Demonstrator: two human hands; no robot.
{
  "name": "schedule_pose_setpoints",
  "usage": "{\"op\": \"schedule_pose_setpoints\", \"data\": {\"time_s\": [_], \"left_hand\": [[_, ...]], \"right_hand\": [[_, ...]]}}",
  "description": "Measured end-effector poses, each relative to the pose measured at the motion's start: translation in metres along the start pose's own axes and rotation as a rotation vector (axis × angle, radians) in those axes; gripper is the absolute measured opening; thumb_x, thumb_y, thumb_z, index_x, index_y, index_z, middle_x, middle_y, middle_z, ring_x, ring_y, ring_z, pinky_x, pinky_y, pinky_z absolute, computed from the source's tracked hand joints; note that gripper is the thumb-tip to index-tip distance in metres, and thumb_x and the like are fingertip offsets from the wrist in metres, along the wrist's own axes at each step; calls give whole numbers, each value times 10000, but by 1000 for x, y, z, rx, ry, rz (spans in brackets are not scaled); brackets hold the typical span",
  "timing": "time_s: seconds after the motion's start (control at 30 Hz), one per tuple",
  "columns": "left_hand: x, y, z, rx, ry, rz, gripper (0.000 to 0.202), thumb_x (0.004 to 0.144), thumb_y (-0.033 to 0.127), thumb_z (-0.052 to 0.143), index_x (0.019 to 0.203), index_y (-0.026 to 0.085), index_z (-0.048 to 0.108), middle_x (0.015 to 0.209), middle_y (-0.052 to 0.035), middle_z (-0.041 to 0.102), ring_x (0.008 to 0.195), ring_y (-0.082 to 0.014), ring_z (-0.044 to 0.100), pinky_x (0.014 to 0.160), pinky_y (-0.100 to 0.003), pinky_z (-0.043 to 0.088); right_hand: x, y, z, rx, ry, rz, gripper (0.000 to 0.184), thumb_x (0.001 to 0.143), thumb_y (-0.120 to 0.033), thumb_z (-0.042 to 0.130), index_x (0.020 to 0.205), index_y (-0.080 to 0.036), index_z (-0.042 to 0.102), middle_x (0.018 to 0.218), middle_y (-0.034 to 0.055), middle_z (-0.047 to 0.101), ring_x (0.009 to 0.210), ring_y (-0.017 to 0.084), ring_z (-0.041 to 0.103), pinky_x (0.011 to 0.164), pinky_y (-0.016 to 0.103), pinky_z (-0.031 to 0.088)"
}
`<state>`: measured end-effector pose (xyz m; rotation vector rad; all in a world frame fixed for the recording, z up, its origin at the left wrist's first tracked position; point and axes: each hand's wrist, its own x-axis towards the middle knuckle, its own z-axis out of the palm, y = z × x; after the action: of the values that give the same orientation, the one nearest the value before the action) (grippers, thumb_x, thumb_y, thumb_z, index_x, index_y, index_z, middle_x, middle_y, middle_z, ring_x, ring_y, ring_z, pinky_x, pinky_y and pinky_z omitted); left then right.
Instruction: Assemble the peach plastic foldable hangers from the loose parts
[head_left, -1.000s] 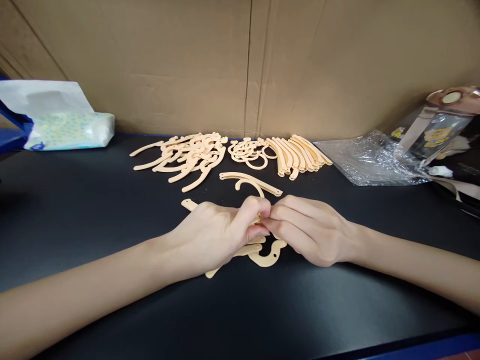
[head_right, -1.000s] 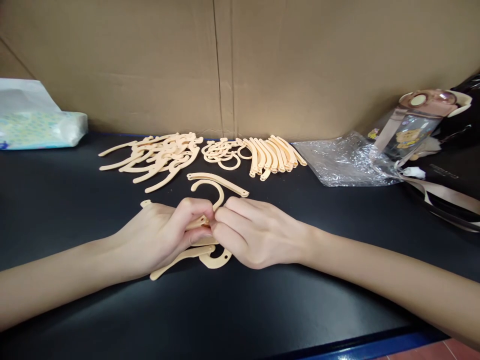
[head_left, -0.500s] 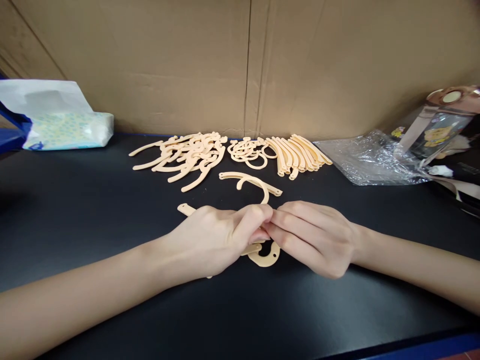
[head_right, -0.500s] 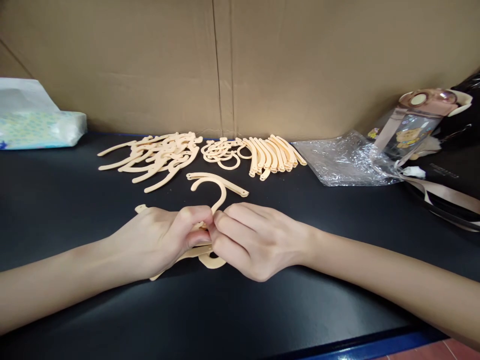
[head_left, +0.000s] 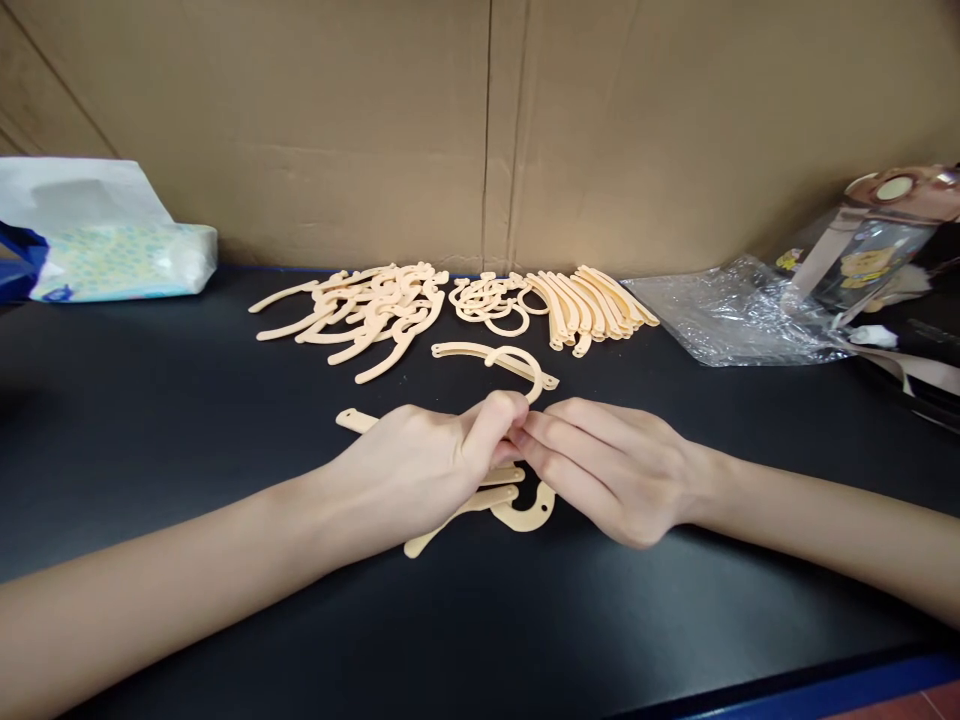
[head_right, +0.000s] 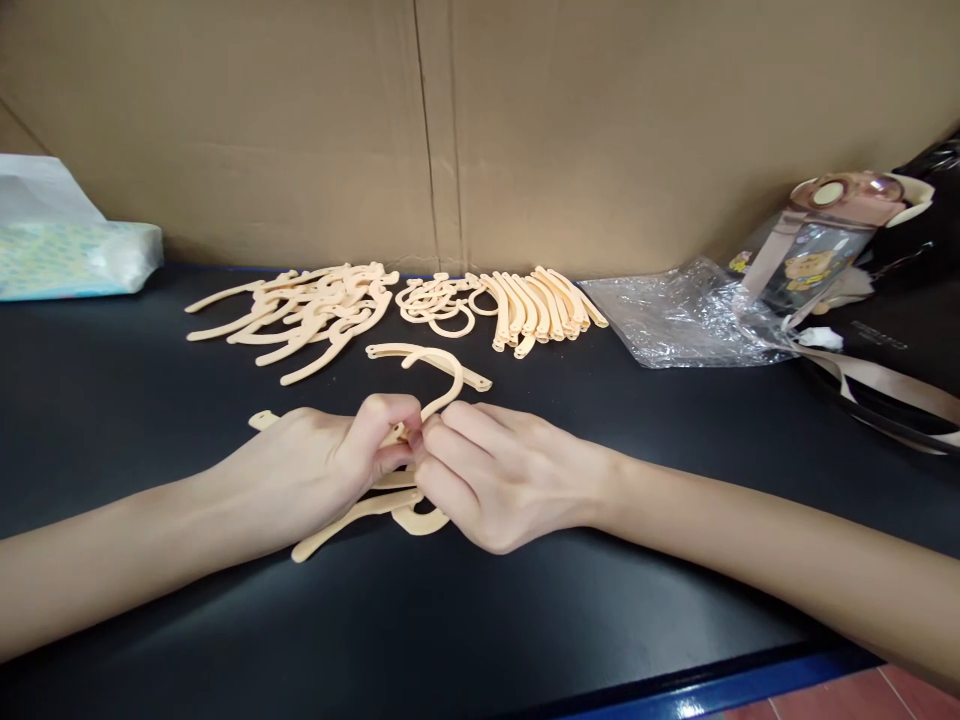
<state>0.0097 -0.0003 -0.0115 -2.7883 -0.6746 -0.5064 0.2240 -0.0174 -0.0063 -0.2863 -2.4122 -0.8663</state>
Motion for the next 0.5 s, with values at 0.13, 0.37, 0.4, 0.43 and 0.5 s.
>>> {"op": "schedule_pose_setpoints", "data": {"time_s": [0.13,0.37,0.4,0.43,0.5], "left_hand": [[2,-1,1,-12,-62,3,70,963,160,292,1018,184,328,546,90,516,281,-111,422,343,-204,194],[3,-1,2,4,-18,-26,57,986,192,271,962,205,321,537,94,502,284,-99,399,349,-195,192],[3,-1,1,9,14,-32,75,996,219,267,954,201,326,537,91,504,288,-95,399,351,-193,201],[4,-1,0,7,45,-39,94,1000,248,273,952,196,335,541,86,512,296,-93,406,354,-191,214],[4,0,-1,-13,106,-74,112,987,277,313,961,180,362,565,67,541,335,-93,451,369,-189,239]], "right_hand": [[1,-1,0,-25,-24,-17,239,892,-73,513,694,-145,625,633,54,652,592,161,598,623,300,543],[2,-2,2,-13,-46,14,228,899,-70,495,723,-134,624,679,67,668,638,163,604,630,294,533],[2,-2,2,-14,-49,45,225,909,-78,490,742,-133,629,703,66,677,658,160,608,636,286,533],[2,-1,2,-10,-50,80,213,916,-88,492,765,-130,636,728,65,687,676,157,611,640,277,533],[1,1,2,5,-31,138,184,922,-107,504,815,-117,654,775,66,706,711,153,619,638,258,534]]}}
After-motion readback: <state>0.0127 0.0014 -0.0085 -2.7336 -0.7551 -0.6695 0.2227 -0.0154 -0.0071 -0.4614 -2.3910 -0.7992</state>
